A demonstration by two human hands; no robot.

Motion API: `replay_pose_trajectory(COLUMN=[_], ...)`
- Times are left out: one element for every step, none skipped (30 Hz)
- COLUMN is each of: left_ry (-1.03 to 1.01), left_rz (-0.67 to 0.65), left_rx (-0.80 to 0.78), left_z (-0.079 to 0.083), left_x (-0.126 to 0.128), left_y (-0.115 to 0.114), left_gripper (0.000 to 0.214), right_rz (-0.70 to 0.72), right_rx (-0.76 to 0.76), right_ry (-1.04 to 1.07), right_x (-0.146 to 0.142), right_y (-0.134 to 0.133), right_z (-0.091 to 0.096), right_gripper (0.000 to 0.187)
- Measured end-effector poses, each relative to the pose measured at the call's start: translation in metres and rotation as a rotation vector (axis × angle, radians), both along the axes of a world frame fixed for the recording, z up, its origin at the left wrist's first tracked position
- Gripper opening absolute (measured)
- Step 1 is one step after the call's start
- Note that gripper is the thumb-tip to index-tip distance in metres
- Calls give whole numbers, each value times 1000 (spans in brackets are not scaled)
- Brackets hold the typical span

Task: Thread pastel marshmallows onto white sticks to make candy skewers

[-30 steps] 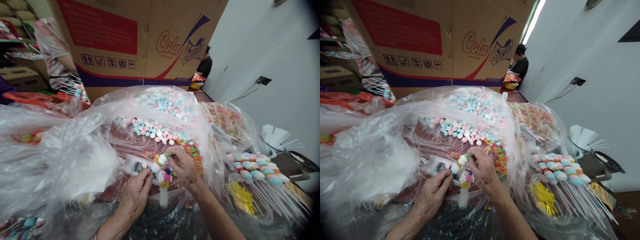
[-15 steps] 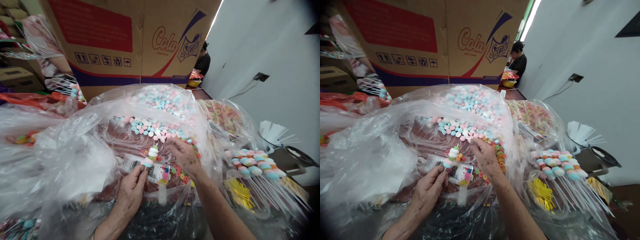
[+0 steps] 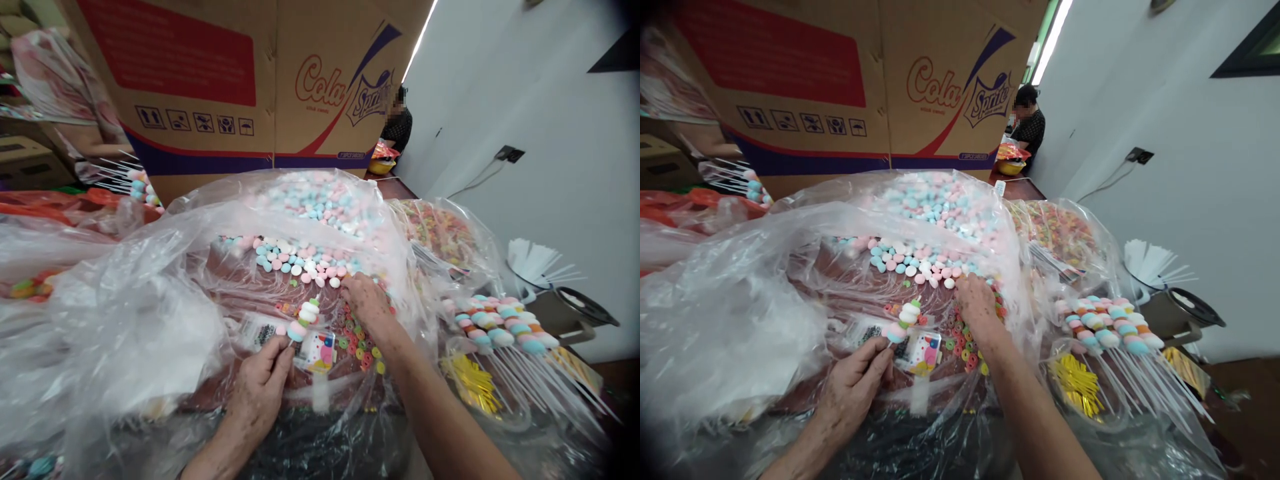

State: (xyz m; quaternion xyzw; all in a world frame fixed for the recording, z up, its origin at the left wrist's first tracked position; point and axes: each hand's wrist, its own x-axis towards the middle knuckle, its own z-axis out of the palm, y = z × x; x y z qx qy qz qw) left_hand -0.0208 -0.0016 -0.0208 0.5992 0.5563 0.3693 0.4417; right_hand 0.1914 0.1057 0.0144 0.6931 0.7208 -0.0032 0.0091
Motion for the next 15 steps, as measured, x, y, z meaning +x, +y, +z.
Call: replay_pose_trajectory(left_ry=[3, 2, -1, -5, -8, -6, 4, 22, 44, 66, 85, 97, 103, 106, 106], left_rz=[0, 1, 1, 0, -2, -5, -9, -13, -15, -16, -19, -26, -32, -36, -38], left_rx=[2, 3, 2, -1, -2, 2, 9, 17, 26, 35, 40, 42, 45, 50, 56], left_z=[0, -1, -2, -3, -4, -5, -6, -7, -8, -8, -9, -8, -8, -8, -8], left_x=[0, 0, 0, 0, -1, -1, -1, -2, -2, -2, -2, -2, -2, -1, -1], left_y=[0, 0, 0, 0, 0, 0, 0, -1, -1, -1, -1, -1, -1, -1, -1], left_gripper=[28, 28, 28, 28, 28, 27, 27, 27, 27, 26, 26, 27, 27, 27, 26], right_rz=[4, 9, 11, 10, 14, 22, 36, 53, 76, 95, 105, 110, 113, 115, 117], right_rx=[15, 41, 74, 108, 132, 140, 133, 116, 96, 86, 84, 90, 102, 121, 143], right_ry=[8, 38, 94, 181, 297, 437, 590, 737, 865, 967, 1036, 1074, 1085, 1079, 1063], right_x=[-1, -1, 0, 2, 3, 4, 4, 3, 1, -1, -4, -8, -11, -14, -17], right_y=[0, 0, -1, -2, -3, -4, -6, -9, -12, -16, -19, -23, -27, -30, -33], right_z=[0, 0, -1, -1, -2, -3, -4, -5, -5, -5, -5, -4, -2, 0, 2], right_gripper=[21, 19, 17, 15, 13, 11, 9, 8, 8, 9, 12, 14, 17, 18, 19])
